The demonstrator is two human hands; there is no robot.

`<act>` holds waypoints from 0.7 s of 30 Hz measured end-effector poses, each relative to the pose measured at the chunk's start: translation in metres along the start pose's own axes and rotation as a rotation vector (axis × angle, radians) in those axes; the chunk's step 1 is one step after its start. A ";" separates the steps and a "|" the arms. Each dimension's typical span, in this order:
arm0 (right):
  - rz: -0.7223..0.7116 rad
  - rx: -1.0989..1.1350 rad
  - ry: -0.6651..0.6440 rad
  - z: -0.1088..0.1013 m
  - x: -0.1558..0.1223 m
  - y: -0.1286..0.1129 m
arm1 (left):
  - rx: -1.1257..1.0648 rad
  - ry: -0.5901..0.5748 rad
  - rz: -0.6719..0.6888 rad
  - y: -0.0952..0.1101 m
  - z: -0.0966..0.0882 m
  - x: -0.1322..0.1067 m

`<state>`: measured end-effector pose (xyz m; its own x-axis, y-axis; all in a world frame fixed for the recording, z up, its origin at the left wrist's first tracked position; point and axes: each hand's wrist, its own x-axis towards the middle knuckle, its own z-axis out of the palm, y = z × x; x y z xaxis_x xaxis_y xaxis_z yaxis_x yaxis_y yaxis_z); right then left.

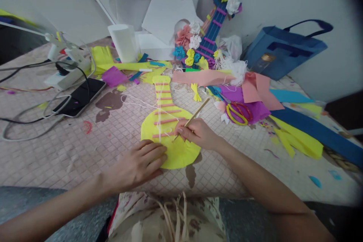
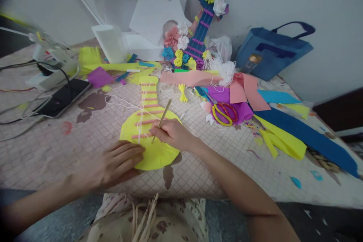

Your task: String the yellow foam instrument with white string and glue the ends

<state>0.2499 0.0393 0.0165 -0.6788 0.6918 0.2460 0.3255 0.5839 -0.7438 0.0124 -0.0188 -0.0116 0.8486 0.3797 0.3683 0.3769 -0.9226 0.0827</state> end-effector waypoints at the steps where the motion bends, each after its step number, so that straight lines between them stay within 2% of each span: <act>1: 0.027 0.022 0.002 -0.001 0.000 0.000 | 0.042 0.004 0.030 -0.004 -0.003 0.000; 5: 0.086 0.086 0.041 -0.004 0.000 -0.003 | 0.132 -0.038 0.166 -0.015 -0.011 0.001; 7: 0.088 0.079 0.063 -0.005 0.000 -0.004 | 0.135 -0.046 0.190 -0.018 -0.011 0.002; 10: 0.082 0.058 0.070 -0.006 0.001 -0.005 | 0.140 -0.028 0.153 -0.022 -0.008 0.004; 17: -0.030 -0.026 0.070 -0.006 0.002 -0.004 | 0.107 0.026 0.074 -0.026 0.001 0.004; 21: -0.084 -0.052 0.060 -0.006 0.002 -0.002 | 0.055 -0.011 0.018 -0.028 0.001 0.005</act>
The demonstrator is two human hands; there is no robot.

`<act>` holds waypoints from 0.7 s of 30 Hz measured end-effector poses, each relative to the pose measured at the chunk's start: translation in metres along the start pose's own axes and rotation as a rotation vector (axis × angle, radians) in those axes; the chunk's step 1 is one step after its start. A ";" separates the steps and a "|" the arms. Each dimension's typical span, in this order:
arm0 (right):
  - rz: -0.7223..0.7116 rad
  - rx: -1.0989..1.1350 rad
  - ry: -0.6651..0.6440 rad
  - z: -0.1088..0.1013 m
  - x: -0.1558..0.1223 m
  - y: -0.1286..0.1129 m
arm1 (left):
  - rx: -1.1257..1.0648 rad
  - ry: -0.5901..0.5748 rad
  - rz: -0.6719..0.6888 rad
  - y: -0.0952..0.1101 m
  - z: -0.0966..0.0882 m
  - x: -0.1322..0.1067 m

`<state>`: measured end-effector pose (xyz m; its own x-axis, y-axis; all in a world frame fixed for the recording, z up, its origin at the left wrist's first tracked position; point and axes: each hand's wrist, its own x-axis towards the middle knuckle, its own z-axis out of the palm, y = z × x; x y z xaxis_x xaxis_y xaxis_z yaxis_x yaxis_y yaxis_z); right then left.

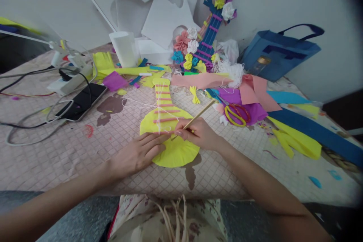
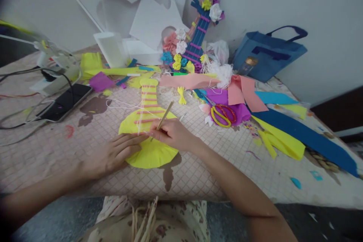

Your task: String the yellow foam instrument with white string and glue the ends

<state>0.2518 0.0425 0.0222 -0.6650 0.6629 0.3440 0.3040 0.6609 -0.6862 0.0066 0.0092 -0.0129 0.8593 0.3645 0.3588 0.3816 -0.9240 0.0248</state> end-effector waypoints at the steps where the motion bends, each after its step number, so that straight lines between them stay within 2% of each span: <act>1: -0.023 -0.006 -0.001 0.000 0.000 0.000 | -0.004 -0.001 -0.001 0.000 0.000 0.000; 6: -0.125 -0.054 0.021 0.000 0.003 -0.006 | -0.035 0.021 0.000 -0.001 -0.001 0.003; 13: -0.084 -0.040 -0.067 0.000 0.012 -0.008 | -0.049 0.034 0.012 -0.002 0.001 0.005; 19: -0.119 -0.027 -0.047 -0.005 0.012 -0.010 | -0.068 0.003 -0.013 -0.002 0.000 0.010; 21: -0.110 -0.004 0.012 -0.010 0.010 -0.013 | -0.073 -0.002 -0.012 -0.001 -0.001 0.011</act>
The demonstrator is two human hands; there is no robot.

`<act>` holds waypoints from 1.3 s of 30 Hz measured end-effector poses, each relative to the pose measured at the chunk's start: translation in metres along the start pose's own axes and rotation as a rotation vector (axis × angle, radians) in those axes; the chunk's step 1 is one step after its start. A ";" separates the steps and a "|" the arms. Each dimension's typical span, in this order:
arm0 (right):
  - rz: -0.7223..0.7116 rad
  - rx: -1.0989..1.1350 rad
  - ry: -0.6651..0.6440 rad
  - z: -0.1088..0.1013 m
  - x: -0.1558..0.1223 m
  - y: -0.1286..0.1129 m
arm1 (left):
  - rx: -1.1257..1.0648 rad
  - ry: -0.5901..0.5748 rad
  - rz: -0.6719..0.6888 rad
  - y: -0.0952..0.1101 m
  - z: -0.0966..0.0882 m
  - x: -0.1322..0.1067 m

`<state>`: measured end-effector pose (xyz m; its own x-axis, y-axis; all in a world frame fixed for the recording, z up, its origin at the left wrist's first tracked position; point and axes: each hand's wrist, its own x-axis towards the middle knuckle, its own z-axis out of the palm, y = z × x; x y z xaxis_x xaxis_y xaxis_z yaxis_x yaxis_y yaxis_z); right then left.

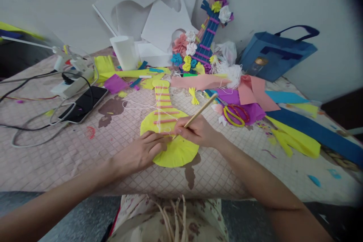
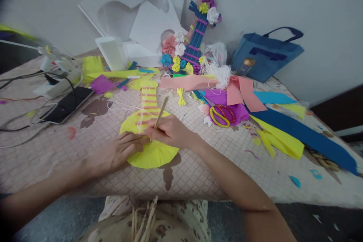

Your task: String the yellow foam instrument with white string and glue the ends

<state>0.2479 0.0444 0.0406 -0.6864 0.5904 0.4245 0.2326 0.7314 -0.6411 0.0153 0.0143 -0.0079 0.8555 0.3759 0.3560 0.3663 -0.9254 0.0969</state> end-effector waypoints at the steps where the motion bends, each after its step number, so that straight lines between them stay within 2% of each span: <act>1: 0.013 0.020 0.062 -0.003 -0.001 -0.002 | -0.008 -0.007 -0.002 0.000 -0.001 0.000; 3: 0.052 0.080 0.285 -0.010 -0.003 -0.004 | -0.035 -0.012 -0.014 0.000 -0.006 0.001; 5: 0.082 0.153 0.616 -0.017 -0.006 -0.006 | -0.084 0.008 -0.055 -0.001 -0.015 0.003; 8: 0.137 0.246 1.050 -0.026 -0.013 -0.006 | -0.183 0.124 -0.112 -0.007 -0.034 0.008; 10: 0.183 0.317 1.215 -0.027 -0.020 -0.005 | -0.260 0.186 -0.153 -0.013 -0.051 0.015; 12: 0.239 0.425 1.301 -0.022 -0.026 -0.005 | -0.332 0.226 -0.205 -0.018 -0.068 0.023; 14: 0.298 0.551 1.293 -0.011 -0.029 -0.005 | -0.382 0.263 -0.254 -0.022 -0.083 0.032; 17: 0.401 0.724 1.133 0.008 -0.023 -0.005 | -0.410 0.296 -0.296 -0.027 -0.099 0.044; 20: 0.468 0.875 0.925 0.020 -0.002 -0.006 | -0.413 0.330 -0.311 -0.033 -0.108 0.052; 23: 0.479 0.976 0.808 0.020 0.027 -0.010 | -0.378 0.376 -0.355 -0.041 -0.115 0.058; 27: 0.426 1.026 0.761 0.016 0.058 -0.016 | -0.325 0.401 -0.421 -0.048 -0.121 0.060; 33: 0.441 0.950 0.765 0.017 0.079 -0.030 | -0.329 0.418 -0.396 -0.044 -0.119 0.061; 36: 0.490 0.931 0.734 0.018 0.079 -0.035 | -0.365 0.391 -0.333 -0.039 -0.117 0.064; 39: 0.519 0.916 0.646 0.021 0.056 -0.030 | -0.339 0.369 -0.283 -0.034 -0.113 0.063</act>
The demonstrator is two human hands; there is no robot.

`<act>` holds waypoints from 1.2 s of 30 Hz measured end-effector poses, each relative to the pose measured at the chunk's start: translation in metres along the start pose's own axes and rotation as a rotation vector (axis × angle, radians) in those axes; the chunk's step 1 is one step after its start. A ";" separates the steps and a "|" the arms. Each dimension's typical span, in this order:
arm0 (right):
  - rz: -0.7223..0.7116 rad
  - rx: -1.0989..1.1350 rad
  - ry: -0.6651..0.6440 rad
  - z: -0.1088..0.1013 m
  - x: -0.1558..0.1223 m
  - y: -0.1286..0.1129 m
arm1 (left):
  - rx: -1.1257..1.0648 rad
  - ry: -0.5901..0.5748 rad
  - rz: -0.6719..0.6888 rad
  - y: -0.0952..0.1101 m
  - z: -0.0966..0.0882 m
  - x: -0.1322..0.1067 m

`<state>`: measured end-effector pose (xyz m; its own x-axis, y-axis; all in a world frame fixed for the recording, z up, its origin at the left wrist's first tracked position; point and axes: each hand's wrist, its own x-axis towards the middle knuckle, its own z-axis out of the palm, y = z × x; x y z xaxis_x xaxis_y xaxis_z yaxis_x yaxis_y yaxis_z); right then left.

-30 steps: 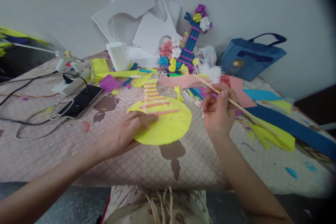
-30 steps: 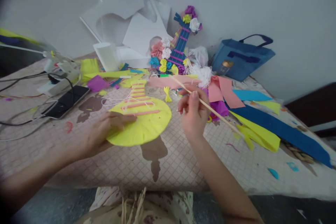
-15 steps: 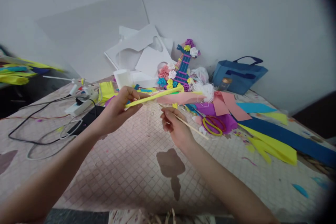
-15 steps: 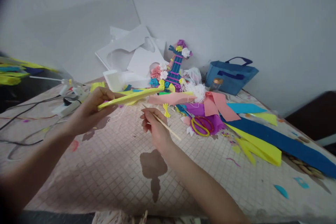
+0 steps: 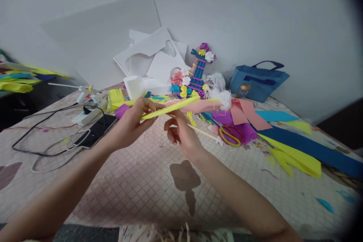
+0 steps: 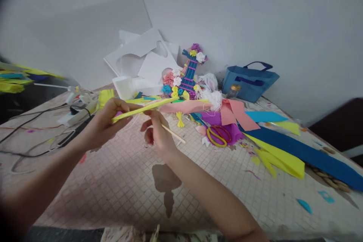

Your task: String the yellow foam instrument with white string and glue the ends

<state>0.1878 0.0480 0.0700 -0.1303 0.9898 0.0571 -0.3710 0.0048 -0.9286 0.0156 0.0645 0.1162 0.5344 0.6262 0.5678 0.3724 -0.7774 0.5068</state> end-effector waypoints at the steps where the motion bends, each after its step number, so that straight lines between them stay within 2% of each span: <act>1: 0.012 -0.020 -0.003 -0.012 -0.006 0.004 | 0.016 -0.003 0.013 0.000 0.002 -0.003; 4: 0.019 -0.064 0.114 -0.064 -0.024 0.012 | 0.065 -0.030 0.051 -0.005 0.011 -0.022; 6: -0.063 -0.095 0.302 -0.098 -0.031 0.006 | 0.107 -0.065 0.096 -0.009 0.019 -0.038; 8: -0.199 -0.140 0.413 -0.119 -0.032 -0.009 | 0.159 -0.102 0.150 -0.013 0.028 -0.054; 9: -0.257 -0.167 0.409 -0.123 -0.031 -0.018 | 0.183 -0.117 0.172 -0.015 0.032 -0.060; 11: -0.323 -0.246 0.288 -0.118 -0.030 -0.035 | 0.221 -0.132 0.199 -0.017 0.039 -0.070; 13: -0.333 -0.365 0.112 -0.103 -0.028 -0.045 | 0.227 -0.133 0.213 -0.020 0.043 -0.076; 16: -0.335 -0.565 -0.098 -0.078 -0.027 -0.045 | 0.203 -0.136 0.229 -0.024 0.045 -0.079; 19: -0.342 -0.703 -0.219 -0.061 -0.027 -0.037 | 0.195 -0.110 0.254 -0.026 0.048 -0.080; 26: -0.296 -0.849 -0.290 -0.051 -0.021 -0.027 | 0.194 -0.080 0.266 -0.019 0.051 -0.078; 32: -0.346 -0.942 -0.311 -0.048 -0.018 -0.021 | 0.199 -0.098 0.283 -0.012 0.050 -0.076; 36: -0.348 -0.959 -0.317 -0.047 -0.018 -0.018 | 0.176 -0.107 0.268 -0.014 0.052 -0.078</act>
<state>0.2404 0.0373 0.0688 -0.4413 0.8310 0.3388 0.4265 0.5263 -0.7356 0.0083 0.0239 0.0308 0.7039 0.3959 0.5897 0.3286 -0.9176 0.2237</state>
